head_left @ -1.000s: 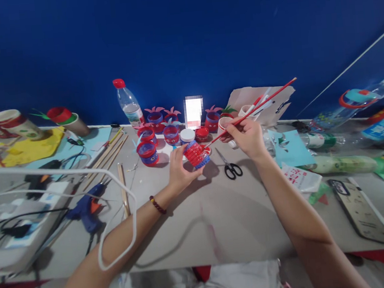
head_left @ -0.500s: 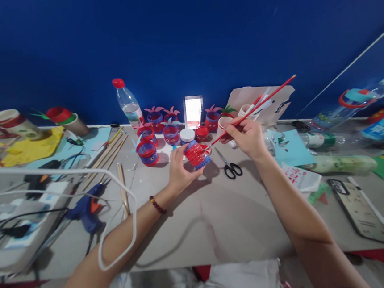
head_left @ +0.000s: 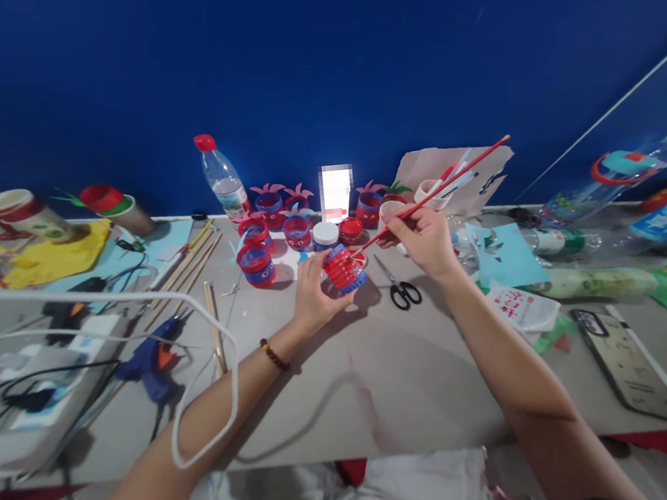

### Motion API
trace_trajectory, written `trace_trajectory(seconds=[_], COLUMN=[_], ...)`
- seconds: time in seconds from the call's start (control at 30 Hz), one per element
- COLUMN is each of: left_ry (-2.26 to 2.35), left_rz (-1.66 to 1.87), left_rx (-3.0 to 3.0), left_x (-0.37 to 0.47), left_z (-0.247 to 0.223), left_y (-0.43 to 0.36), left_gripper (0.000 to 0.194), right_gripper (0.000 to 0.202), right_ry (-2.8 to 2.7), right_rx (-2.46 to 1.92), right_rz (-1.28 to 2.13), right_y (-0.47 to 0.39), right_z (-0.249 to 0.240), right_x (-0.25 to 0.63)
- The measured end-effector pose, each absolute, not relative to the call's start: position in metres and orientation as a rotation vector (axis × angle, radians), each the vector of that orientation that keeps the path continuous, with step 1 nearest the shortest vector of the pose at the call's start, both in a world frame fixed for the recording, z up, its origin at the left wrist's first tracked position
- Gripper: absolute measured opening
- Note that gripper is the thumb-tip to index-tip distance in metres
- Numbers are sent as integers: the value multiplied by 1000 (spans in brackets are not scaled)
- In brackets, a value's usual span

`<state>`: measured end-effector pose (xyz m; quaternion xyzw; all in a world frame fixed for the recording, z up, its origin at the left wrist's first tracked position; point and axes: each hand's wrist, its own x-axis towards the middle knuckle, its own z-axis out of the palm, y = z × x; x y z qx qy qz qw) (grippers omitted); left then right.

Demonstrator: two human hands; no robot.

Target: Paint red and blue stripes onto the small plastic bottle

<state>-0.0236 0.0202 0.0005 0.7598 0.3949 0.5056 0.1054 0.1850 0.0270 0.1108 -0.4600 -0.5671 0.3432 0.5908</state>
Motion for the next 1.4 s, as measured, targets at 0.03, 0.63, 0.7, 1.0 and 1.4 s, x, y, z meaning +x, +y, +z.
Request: trace_trajectory(seconds=[0.03,0.63,0.7,1.0,1.4], left_ry=[1159,1192,1203,1210,1221], left_rz=[1496,1455,1437,1438,1400], left_rx=[2243,2266,2265,2246,2274], left_x=[-24,-23,-23,-23,-23], left_z=[0,1,1,1,0], left_y=[20,19,19,19,19], left_gripper=[83,79,80,79,81], right_gripper=[37,36,38,31,37], right_ry=[-1331,-1387,-1393,-1407,-1388], right_rx=[-1077,-1103,-1095,-1089,-1084], right_rz=[774,675,663,666,687], right_y=[27,21,20,19,20], right_z=[111,115,117,119,117], right_x=[185,182,183,184,182])
